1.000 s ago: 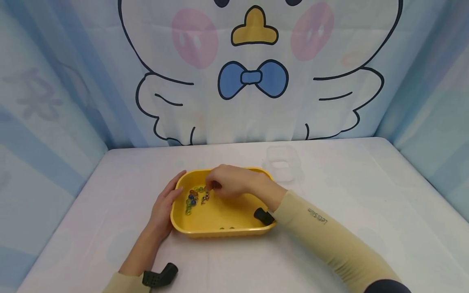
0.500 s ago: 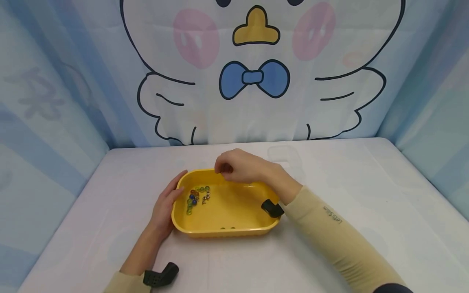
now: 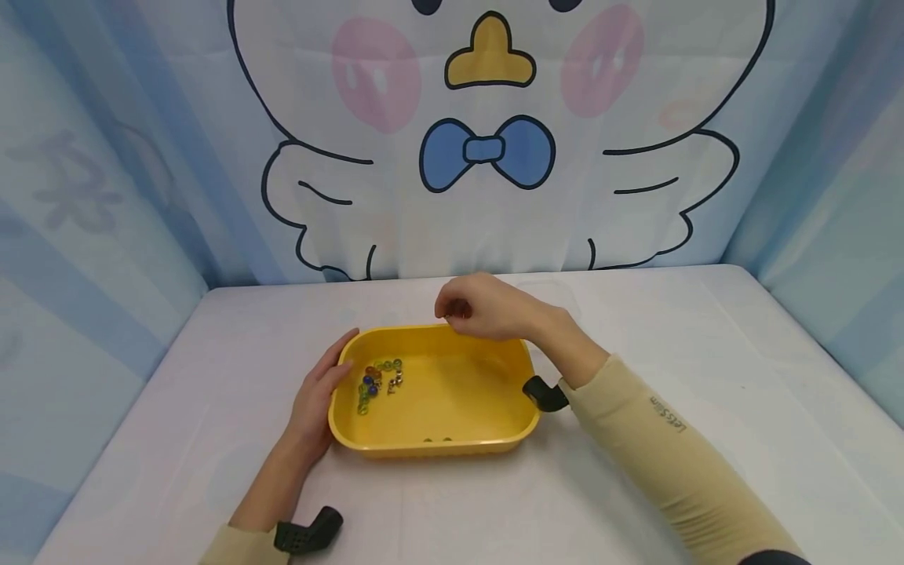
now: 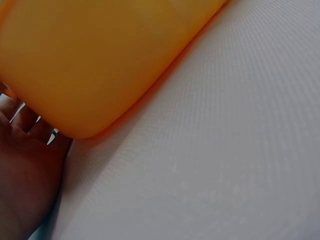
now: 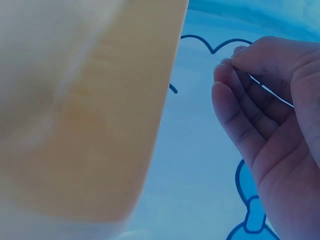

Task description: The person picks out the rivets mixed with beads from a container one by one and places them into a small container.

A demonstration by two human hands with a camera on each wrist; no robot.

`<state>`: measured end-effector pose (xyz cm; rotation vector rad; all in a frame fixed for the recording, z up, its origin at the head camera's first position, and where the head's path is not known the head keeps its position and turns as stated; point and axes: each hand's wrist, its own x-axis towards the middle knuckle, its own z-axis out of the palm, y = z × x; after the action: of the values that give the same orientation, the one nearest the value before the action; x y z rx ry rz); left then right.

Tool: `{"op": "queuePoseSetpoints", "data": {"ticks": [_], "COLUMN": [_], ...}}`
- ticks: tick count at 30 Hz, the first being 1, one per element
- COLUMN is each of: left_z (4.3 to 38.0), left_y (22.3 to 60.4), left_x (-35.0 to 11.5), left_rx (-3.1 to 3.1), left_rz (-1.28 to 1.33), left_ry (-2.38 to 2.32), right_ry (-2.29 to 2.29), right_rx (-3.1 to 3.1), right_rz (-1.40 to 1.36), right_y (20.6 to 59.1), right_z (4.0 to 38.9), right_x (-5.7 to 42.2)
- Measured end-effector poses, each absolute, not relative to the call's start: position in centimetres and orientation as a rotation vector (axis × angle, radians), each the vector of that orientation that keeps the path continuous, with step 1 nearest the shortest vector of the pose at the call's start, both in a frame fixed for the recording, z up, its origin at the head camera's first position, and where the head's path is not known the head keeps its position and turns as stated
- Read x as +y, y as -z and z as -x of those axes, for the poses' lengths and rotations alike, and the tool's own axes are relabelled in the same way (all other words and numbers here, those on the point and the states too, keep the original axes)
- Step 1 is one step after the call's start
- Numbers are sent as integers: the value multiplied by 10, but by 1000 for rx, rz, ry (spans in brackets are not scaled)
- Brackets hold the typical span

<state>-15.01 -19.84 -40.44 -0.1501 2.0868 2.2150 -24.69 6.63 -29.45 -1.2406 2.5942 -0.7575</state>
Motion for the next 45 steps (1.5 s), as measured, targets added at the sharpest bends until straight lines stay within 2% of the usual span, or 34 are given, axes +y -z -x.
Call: {"op": "queuePoseSetpoints", "data": {"ticks": [14, 45], "left_z": [151, 149], "left_y": [404, 404], "left_x": [-197, -199], "left_rx": [2075, 2075], "left_rz": [144, 158], "left_ry": [-2222, -2220], "right_ry": [869, 999], "right_rx": [2648, 2833], "right_rz": [1219, 1009], "right_y": [294, 320], "right_z": [248, 254], "right_x": [95, 150]}}
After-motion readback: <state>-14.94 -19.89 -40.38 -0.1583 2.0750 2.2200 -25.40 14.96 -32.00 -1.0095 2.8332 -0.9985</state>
